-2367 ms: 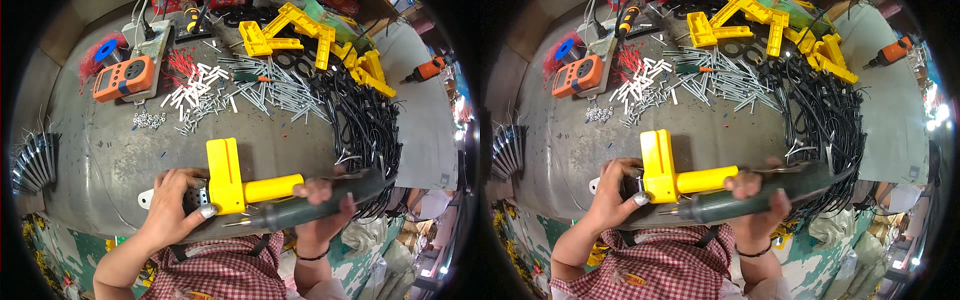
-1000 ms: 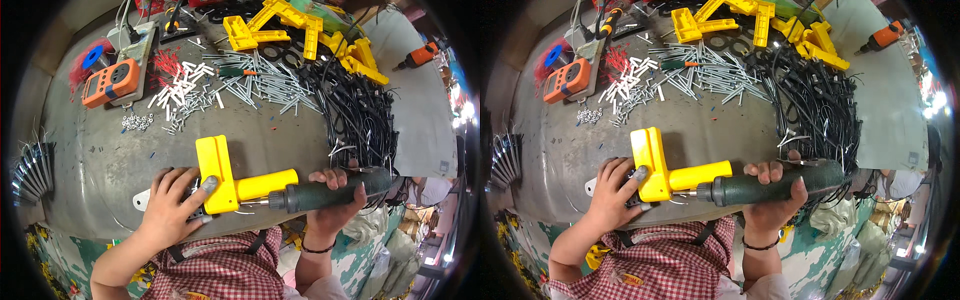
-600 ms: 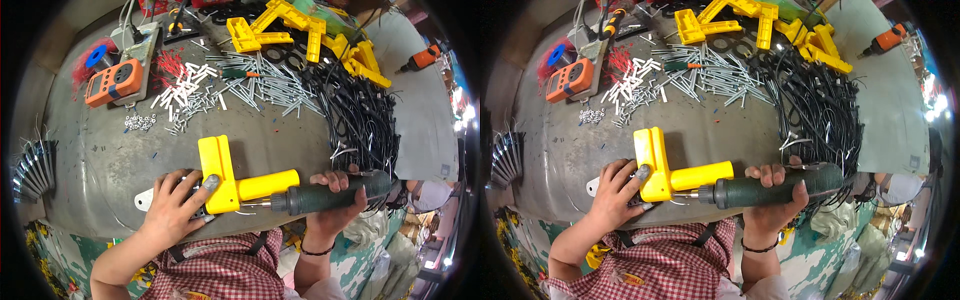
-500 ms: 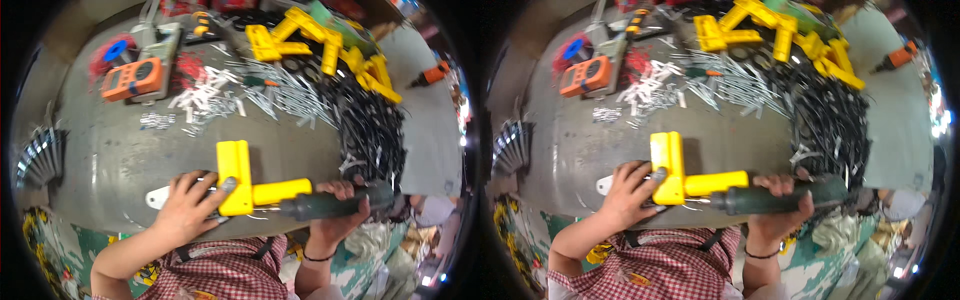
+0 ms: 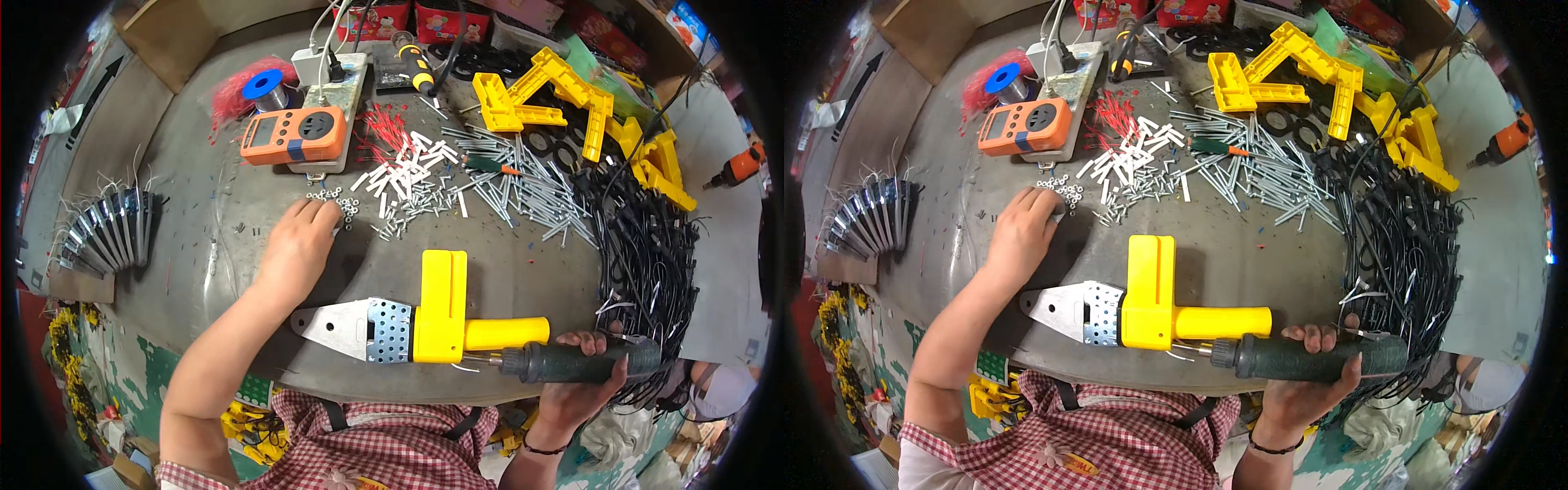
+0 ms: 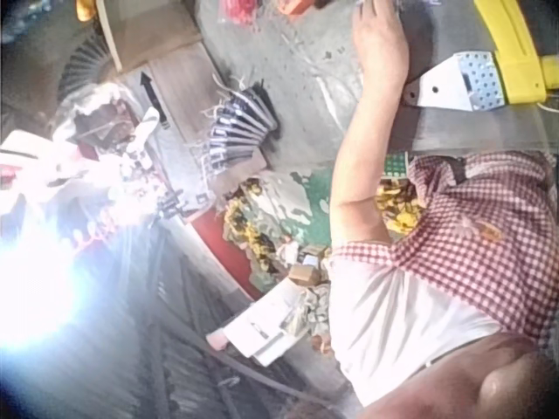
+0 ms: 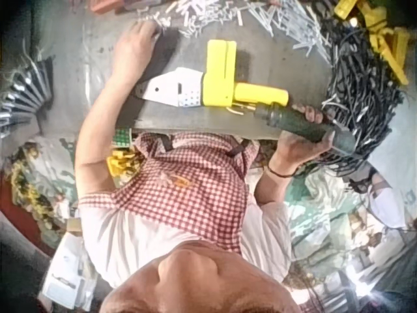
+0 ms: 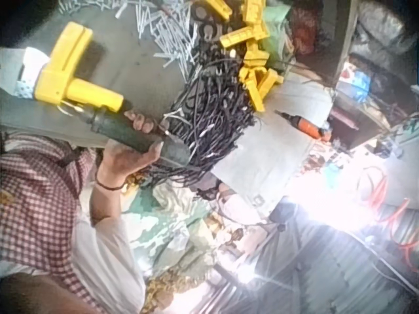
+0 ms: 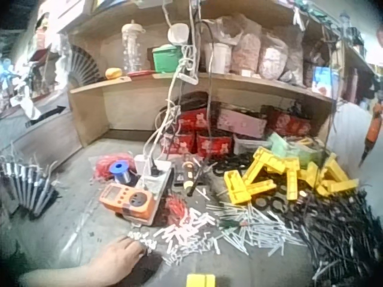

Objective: The person assembles an electrical tool by fastening a metal head to a plastic casing with an electric screwdriver, soldering wires inside the handle using a soldering iron, and securing the casing halves together with screws.

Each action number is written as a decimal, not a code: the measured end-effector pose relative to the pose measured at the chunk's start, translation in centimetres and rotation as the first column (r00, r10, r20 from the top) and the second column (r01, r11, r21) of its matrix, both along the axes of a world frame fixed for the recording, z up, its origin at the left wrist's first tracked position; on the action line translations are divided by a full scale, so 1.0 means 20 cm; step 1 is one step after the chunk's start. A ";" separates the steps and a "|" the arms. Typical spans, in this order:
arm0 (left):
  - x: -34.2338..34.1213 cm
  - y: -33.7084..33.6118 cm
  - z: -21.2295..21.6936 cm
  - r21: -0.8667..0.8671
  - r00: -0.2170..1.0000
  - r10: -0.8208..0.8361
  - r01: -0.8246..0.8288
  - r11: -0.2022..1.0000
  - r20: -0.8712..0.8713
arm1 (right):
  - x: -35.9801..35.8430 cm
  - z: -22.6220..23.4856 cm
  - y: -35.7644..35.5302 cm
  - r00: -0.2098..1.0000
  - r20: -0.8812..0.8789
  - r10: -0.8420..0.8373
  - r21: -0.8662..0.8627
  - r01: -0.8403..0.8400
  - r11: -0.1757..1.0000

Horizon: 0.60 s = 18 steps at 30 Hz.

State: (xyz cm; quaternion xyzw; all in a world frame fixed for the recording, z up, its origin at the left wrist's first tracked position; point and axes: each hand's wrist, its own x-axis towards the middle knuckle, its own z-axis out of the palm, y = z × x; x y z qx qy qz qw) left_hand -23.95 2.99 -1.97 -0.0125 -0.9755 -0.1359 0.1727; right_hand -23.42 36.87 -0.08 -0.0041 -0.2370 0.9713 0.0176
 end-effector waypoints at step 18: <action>0.08 -0.08 0.08 -0.258 0.948 -0.308 0.317 0.912 0.077 | -0.01 0.01 0.00 1.000 0.003 0.015 0.007 -0.015 1.000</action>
